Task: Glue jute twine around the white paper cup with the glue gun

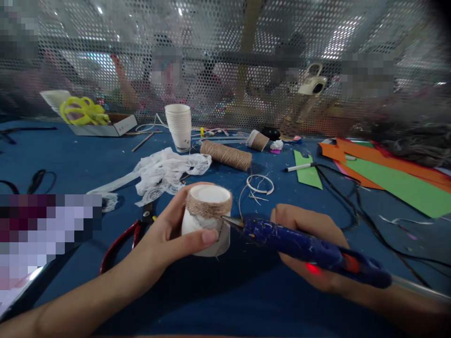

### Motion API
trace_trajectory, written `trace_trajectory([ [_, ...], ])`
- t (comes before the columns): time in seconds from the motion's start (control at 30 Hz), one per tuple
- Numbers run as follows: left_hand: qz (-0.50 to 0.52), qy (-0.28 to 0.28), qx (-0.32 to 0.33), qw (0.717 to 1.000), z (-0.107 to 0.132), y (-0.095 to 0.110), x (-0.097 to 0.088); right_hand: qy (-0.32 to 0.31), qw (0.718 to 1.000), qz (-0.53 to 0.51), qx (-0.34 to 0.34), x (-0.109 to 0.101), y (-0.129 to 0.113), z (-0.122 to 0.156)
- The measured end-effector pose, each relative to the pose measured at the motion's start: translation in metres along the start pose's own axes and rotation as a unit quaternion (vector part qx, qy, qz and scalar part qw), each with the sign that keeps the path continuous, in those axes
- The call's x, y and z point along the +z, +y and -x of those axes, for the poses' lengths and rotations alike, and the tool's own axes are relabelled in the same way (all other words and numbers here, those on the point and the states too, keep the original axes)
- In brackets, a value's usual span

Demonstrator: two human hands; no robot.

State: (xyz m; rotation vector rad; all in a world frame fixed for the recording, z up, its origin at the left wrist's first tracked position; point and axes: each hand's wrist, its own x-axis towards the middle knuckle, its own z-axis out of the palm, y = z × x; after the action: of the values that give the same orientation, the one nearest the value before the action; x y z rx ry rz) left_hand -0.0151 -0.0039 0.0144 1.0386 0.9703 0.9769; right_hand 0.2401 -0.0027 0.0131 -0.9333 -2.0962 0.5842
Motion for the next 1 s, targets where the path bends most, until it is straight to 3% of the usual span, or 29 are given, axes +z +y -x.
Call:
trace_trajectory([
  [0.2, -0.005, -0.016, 0.022, 1.000, -0.005, -0.006, -0.004, -0.004, 1.000, -0.005, 0.011, 0.000, 0.001, 0.001],
  [0.67, -0.034, 0.004, 0.041, 0.999, -0.006, -0.005, -0.004, -0.017, 0.999, -0.010, 0.035, -0.002, 0.011, 0.006],
  [0.87, -0.013, 0.016, 0.018, 1.000, -0.004, -0.001, 0.000, 0.014, 0.999, -0.046, 0.025, 0.000, 0.014, 0.008],
  [1.0, -0.013, 0.016, 0.009, 1.000, -0.003, 0.000, 0.002, 0.079, 0.993, -0.081, 0.018, 0.006, 0.009, 0.006],
])
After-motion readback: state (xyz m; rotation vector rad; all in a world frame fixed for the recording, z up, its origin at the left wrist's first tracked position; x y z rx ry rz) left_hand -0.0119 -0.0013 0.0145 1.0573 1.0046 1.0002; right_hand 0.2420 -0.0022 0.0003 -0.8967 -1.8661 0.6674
